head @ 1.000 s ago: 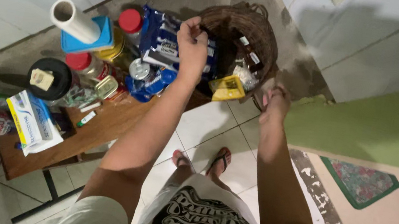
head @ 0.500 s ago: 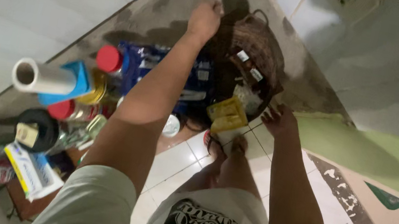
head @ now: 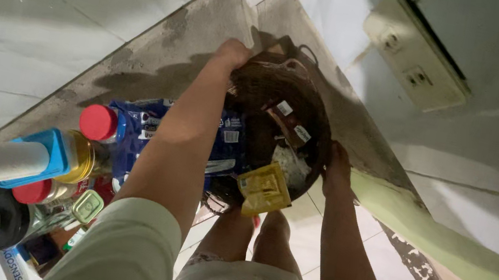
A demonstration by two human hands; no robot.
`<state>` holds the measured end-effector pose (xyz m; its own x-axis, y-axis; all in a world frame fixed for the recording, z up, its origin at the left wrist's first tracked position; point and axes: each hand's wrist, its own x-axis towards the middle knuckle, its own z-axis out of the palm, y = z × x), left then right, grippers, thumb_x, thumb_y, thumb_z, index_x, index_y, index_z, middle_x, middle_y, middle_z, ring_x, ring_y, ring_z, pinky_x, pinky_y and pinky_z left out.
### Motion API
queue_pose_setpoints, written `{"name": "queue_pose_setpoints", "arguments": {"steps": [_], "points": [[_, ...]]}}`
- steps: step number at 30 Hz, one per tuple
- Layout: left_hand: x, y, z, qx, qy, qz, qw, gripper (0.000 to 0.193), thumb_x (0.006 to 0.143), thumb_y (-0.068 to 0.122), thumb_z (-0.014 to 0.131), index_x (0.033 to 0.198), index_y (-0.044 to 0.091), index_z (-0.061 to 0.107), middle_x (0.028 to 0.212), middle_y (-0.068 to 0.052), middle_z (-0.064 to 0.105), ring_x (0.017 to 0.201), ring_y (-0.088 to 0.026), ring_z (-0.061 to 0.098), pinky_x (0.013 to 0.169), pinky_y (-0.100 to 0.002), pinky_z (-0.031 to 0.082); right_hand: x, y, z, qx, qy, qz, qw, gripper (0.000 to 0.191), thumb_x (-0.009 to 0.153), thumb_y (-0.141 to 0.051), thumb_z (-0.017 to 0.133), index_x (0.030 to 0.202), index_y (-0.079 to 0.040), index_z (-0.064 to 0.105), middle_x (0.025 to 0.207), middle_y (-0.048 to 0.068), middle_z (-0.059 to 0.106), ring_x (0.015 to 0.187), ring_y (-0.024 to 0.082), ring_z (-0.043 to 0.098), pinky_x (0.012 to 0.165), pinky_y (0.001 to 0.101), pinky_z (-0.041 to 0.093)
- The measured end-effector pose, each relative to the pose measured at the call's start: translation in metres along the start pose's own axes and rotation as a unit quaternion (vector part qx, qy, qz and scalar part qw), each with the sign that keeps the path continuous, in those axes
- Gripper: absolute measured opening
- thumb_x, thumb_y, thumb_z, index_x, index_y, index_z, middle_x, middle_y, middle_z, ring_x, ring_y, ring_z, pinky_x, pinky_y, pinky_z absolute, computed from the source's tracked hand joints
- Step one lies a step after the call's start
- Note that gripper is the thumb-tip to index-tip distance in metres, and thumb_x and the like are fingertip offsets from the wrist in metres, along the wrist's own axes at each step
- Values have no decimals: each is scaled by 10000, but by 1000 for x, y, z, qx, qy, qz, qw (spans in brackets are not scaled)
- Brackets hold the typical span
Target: The person walks around a bedroom, lifts a wooden chair and repositions it next to a bed, then moves a wicker basket and rearranges bottles, boxes and other items on a small table before walking toward the doorway.
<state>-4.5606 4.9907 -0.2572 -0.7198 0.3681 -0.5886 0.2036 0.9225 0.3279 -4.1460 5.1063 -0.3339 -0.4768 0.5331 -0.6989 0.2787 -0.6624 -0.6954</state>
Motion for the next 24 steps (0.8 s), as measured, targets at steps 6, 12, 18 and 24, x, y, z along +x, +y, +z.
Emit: {"name": "queue_pose_setpoints", "arguments": {"steps": [6, 12, 18, 24], "points": [[-18, 3, -10, -98, -126, -112, 981, 538, 1064, 384, 480, 1441, 4, 432, 1534, -212, 363, 1277, -443, 502, 964, -595, 516, 5, 13, -1, 10, 63, -13, 998, 432, 1025, -320, 552, 1415, -134, 536, 1211, 53, 637, 1029, 187, 598, 778, 389, 501], [30, -39, 13, 32, -158, 19, 987, 495, 1046, 336, 500, 1436, 34, 536, 1542, -187, 450, 1353, -376, 483, 1086, -534, 440, -14, 8, 5, 23, 36, -112, 993, 466, 1050, -329, 576, 1415, -42, 537, 1204, 126, 687, 1017, 202, 678, 862, 331, 564], [29, -71, 26, 3, -147, 30, 989, 472, 1028, 339, 570, 1409, 60, 567, 1513, -157, 488, 1333, -362, 502, 1089, -520, 439, -37, 4, 28, 8, 83, -62, 995, 449, 1045, -328, 583, 1382, -30, 571, 1103, 139, 687, 833, 194, 668, 678, 307, 564], [38, -118, 10, 3, -117, 14, 993, 462, 1005, 347, 635, 1385, 89, 589, 1482, -127, 517, 1310, -350, 520, 1089, -508, 438, -38, 22, 66, -44, -2, -147, 988, 400, 1078, -270, 525, 1350, 16, 581, 1161, 131, 688, 1012, 185, 672, 856, 305, 563]]}}
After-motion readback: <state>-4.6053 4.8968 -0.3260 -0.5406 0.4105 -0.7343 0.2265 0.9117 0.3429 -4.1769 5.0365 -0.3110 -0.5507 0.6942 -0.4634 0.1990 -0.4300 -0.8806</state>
